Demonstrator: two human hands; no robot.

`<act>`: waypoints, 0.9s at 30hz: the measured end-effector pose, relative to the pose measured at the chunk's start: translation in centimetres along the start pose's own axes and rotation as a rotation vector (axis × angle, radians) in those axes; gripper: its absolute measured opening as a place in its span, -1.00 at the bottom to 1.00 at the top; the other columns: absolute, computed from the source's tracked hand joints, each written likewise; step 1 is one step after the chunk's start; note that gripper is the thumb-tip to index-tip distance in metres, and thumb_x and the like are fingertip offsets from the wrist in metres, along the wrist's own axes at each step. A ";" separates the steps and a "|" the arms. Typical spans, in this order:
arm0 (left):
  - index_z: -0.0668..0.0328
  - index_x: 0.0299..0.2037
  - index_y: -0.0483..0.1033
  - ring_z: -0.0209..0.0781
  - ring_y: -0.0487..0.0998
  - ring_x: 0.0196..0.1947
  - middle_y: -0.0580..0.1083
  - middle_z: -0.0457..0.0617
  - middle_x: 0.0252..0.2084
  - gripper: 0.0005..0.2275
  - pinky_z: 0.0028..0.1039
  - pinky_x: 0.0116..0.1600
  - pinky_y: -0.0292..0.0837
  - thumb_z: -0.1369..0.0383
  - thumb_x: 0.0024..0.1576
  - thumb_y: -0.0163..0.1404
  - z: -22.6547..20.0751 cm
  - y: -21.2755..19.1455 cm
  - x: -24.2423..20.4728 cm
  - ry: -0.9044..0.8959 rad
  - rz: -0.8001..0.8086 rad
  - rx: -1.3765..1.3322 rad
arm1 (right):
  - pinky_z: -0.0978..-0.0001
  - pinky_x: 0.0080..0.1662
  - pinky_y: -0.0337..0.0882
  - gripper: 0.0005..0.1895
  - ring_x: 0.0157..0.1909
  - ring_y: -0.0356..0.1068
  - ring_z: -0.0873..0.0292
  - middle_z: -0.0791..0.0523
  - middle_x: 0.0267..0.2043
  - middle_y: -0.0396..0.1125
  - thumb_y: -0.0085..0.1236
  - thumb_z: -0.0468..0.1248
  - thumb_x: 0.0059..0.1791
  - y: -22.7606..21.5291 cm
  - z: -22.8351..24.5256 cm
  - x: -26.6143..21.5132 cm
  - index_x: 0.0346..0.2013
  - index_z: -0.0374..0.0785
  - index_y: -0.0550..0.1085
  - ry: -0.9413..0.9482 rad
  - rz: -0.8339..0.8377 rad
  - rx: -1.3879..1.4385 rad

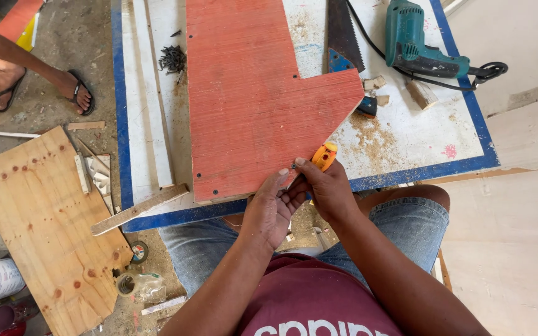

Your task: The person aligns a red L-shaped wooden piece on a workbench and secures it with screws. They use a power drill to drive several screws into pre-drilled holes, then switch to a manual screwdriver to tighten additional screws. The person flips the piece over to access the other side and continues fastening screws.

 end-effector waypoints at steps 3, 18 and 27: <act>0.20 0.02 0.50 0.14 0.64 -0.03 0.55 0.27 -0.07 -0.66 -0.18 0.10 0.57 0.36 0.07 0.25 0.2 -0.4 0.3 0.042 0.004 -0.029 | 0.19 -0.52 0.57 -0.84 -0.55 0.54 -0.01 -0.13 -0.45 0.46 0.26 -0.42 0.00 -0.5 -0.9 0.4 -0.19 -0.46 0.49 -0.004 0.017 0.017; 0.16 -0.01 0.45 0.21 0.66 -0.14 0.55 0.30 -0.14 -0.63 -0.11 0.05 0.61 0.45 0.00 0.29 -0.3 0.5 -0.5 0.122 -0.064 -0.065 | 0.20 -0.54 0.57 -0.83 -0.56 0.54 -0.02 -0.15 -0.47 0.45 0.28 -0.40 0.01 -1.1 -1.8 1.0 -0.20 -0.46 0.48 -0.020 0.071 0.101; 0.15 -0.04 0.43 0.15 0.68 -0.19 0.54 0.19 -0.17 -0.62 -0.22 -0.05 0.65 0.40 -0.01 0.31 -0.2 1.3 -1.6 0.186 -0.090 -0.055 | 0.24 -0.50 0.58 -0.86 -0.53 0.53 0.02 -0.12 -0.45 0.45 0.23 -0.38 0.05 -0.7 -1.5 0.7 -0.19 -0.45 0.49 -0.029 0.097 0.110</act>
Point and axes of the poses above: each hand's wrist, its own x-axis towards the middle knuckle, its own y-axis out of the palm, z = x × y, the point moved 2 cm from there along x, towards the middle knuckle
